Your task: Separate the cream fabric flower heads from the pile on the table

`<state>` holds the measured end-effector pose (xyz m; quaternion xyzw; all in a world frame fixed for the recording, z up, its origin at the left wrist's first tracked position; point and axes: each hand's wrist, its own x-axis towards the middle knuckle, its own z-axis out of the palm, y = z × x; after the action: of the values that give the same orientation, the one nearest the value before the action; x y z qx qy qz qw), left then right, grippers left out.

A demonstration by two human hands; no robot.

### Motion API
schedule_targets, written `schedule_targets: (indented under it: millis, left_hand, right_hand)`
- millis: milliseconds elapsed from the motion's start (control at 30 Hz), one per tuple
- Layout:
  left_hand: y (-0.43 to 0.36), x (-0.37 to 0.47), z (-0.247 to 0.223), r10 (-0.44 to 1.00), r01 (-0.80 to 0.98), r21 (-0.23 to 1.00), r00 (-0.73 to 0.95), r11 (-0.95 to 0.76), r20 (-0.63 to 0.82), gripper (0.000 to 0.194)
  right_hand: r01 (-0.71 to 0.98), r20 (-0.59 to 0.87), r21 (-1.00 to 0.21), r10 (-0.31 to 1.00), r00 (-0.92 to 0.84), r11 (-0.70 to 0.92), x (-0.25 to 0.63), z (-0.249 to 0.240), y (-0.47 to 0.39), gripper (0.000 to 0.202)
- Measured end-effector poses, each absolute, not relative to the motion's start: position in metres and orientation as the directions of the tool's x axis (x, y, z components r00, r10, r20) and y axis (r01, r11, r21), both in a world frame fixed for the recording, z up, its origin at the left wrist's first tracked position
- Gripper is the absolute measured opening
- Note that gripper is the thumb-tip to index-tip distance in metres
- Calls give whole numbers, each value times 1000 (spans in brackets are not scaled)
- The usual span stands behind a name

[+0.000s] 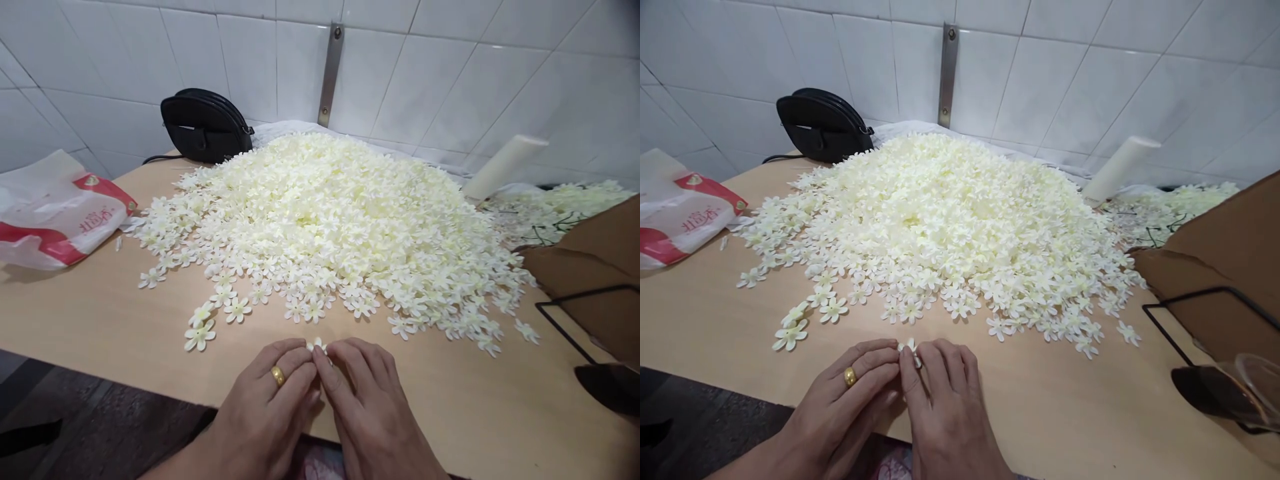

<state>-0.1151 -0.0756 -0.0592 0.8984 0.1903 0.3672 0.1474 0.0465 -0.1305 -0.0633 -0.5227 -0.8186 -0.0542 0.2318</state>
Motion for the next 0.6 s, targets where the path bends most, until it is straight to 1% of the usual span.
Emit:
schedule_targets:
  millis: [67,133,233,333,433,500,533,600]
  left_hand:
    - [-77,-117,-60,471,234,428,633,-873,614,31]
    - [-76,-117,-60,478,259,415,630,-872,612,32]
    - [-65,-113,-59,460,340,309,676,-888,576,33]
    - [-47,-108,-57,456,428,179,736,-886,500,32]
    - [-36,-107,-54,455,461,113,753,-880,475,31]
    - [-34,-107,-54,426,425,122,754,-897,500,34]
    - [-34,-106,-55,408,390,146,760,-909,506,37]
    - [-37,-103,-59,354,286,209,742,-935,569,39]
  right_hand:
    - [878,447,-148,822,-352,456,47,-65,-134,41]
    - [881,458,-159,824,-334,446,47,-67,-136,41]
    - [881,473,-193,828,-302,432,45,-69,-137,41]
    - [876,512,-258,826,-235,408,42,-69,-136,43]
    - [877,555,-313,820,-143,365,39,-66,-135,39]
    - [889,560,-301,819,-128,345,37,-66,-134,34]
    - [899,568,-279,813,-129,338,37,-67,-133,32]
    - [917,590,-227,796,-139,328,38,-72,-132,26]
